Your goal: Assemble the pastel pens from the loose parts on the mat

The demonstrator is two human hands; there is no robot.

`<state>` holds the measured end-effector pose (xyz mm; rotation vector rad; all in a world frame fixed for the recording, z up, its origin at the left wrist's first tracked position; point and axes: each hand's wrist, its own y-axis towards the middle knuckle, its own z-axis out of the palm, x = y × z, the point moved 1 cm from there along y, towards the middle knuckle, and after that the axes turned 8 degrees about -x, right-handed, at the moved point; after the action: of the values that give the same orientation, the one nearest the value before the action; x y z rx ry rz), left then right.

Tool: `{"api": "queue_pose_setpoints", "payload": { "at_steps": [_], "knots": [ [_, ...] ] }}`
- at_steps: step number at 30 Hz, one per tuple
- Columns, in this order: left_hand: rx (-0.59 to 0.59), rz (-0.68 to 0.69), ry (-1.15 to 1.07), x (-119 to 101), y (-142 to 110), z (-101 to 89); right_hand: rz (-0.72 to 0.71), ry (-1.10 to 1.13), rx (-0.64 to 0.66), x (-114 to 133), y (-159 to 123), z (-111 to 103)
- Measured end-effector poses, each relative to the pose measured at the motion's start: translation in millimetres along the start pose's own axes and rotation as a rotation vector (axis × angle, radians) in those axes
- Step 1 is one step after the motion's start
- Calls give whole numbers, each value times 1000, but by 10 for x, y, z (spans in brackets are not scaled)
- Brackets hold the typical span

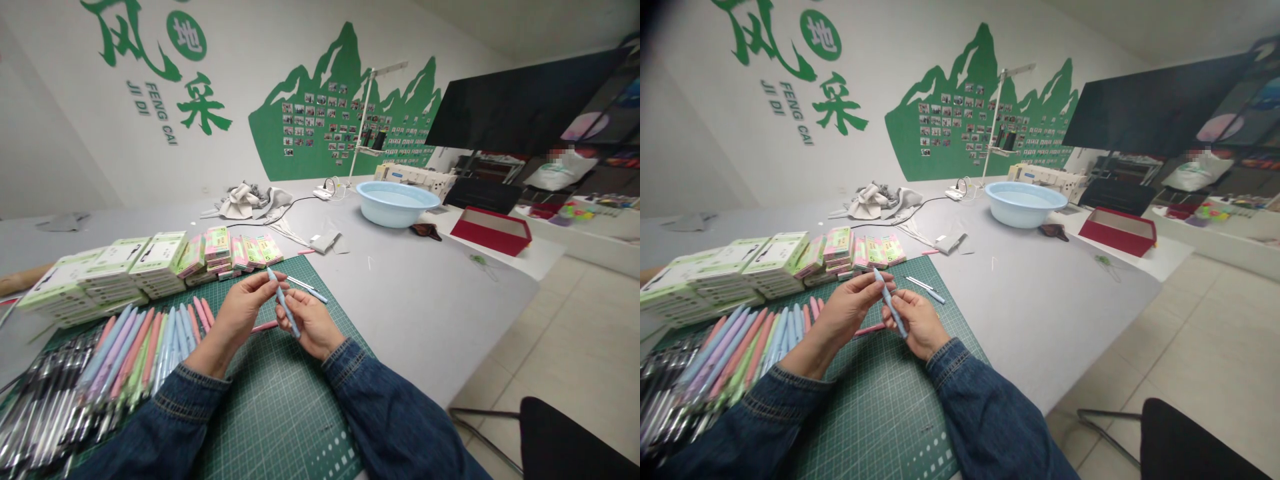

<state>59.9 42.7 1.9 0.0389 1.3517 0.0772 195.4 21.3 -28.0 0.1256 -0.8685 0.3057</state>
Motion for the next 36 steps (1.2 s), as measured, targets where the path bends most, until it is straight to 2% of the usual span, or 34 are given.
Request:
{"api": "queue_pose_setpoints", "payload": {
  "at_steps": [6,13,20,22,26,28,30,32,36],
  "knots": [
    [-66,22,-30,39,2,-20,-95,-210,-105,-30,0,9],
    [-16,-26,-140,22,-36,-39,133,-35,106,-39,-23,8],
    [-76,-21,-121,82,-8,-73,-41,-283,-80,-23,-16,28],
    [-70,-45,-155,84,-18,-63,16,-221,-26,-39,-25,33],
    [-54,-117,-262,53,-81,-43,194,61,147,-78,-55,50],
    [-49,-146,-296,43,-105,-47,227,134,190,-84,-61,54],
    [-55,-155,-321,49,-99,-69,217,114,199,-68,-61,51],
    [-103,-140,-358,70,-57,-115,190,58,194,-23,-62,48],
    [-286,-131,-487,131,59,-237,85,25,170,105,-94,72]
  ]
}}
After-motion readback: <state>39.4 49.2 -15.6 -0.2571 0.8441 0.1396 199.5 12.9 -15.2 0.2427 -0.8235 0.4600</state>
